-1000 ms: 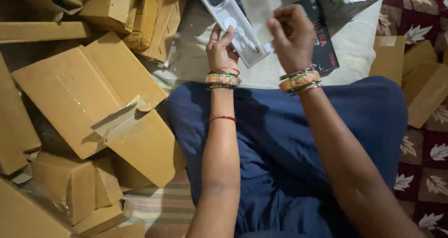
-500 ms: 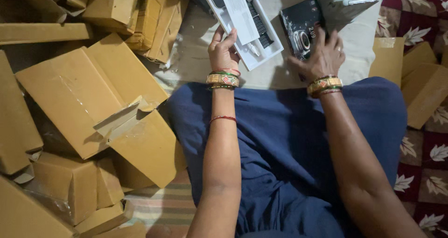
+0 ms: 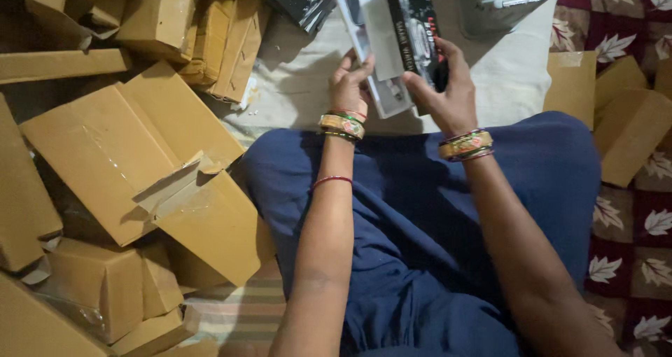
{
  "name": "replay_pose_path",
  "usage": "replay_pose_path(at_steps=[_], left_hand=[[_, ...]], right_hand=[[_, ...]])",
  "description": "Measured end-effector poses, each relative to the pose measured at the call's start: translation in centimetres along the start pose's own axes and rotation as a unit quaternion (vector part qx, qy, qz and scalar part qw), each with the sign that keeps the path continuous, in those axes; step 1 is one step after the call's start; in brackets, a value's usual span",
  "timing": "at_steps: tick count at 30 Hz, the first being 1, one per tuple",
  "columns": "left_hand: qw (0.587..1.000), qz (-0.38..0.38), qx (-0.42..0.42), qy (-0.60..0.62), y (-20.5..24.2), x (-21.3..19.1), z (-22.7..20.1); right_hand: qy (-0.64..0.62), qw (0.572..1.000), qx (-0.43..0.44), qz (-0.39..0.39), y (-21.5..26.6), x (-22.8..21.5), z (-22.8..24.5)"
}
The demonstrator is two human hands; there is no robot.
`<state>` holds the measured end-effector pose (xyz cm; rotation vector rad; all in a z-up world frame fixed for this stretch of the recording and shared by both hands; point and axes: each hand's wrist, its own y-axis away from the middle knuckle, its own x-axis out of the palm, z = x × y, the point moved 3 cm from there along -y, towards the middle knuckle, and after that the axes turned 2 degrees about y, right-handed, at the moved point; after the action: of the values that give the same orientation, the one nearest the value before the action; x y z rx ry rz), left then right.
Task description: The person sits on the floor surrounded by cardboard boxes and packs smartwatch boxes into them. They open the outer boxes, place the inner product boxes inside, and seal them with clear packing tape.
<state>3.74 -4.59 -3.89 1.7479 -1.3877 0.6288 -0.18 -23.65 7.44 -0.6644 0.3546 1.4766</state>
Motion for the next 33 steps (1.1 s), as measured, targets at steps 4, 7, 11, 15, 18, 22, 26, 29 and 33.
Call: replay_pose_path(at_steps=[4,7,11,15,18,22,26,29,33], left_hand=[[0.998,0.027,-0.028,-0.044,0.1,0.3,1.6],[0.998,0.035,-0.012,-0.049,0.1,0.3,2.1],[0.997,0.050,-0.045,0.040,0.1,0.5,2.2],[0.987,0.086,-0.050,0.127,0.3,1.0,2.3],[0.989,0.084,-0.030,0.120,0.3,1.1,2.0],[0.997,0.029,-0.023,0.060,0.3,0.7,1.8],[0.998,-0.048,0.036,-0.003,0.1,0.0,1.4],[0.995,-0.057,0.046,0.069,0.0,-0.5,1.4],[0.995,-0.073,0.062,0.030,0.0,-1.6,2.0]], right_hand=[[0.084,0.993,-0.085,-0.007,0.6,1.5,1.9],[0.119,0.989,-0.086,0.012,1.1,1.7,2.2],[0.135,0.989,-0.049,0.031,1.9,1.3,2.3],[0.171,0.981,-0.073,0.055,2.9,1.1,3.2],[0.219,0.970,-0.082,0.072,3.5,1.3,4.0],[0.264,0.957,-0.081,0.092,3.7,1.2,4.1],[0.123,0.976,-0.139,0.118,3.5,-0.1,3.3],[-0.146,0.987,-0.010,0.065,3.5,-0.9,1.2],[-0.379,0.875,0.294,0.064,4.3,0.1,-3.0]])
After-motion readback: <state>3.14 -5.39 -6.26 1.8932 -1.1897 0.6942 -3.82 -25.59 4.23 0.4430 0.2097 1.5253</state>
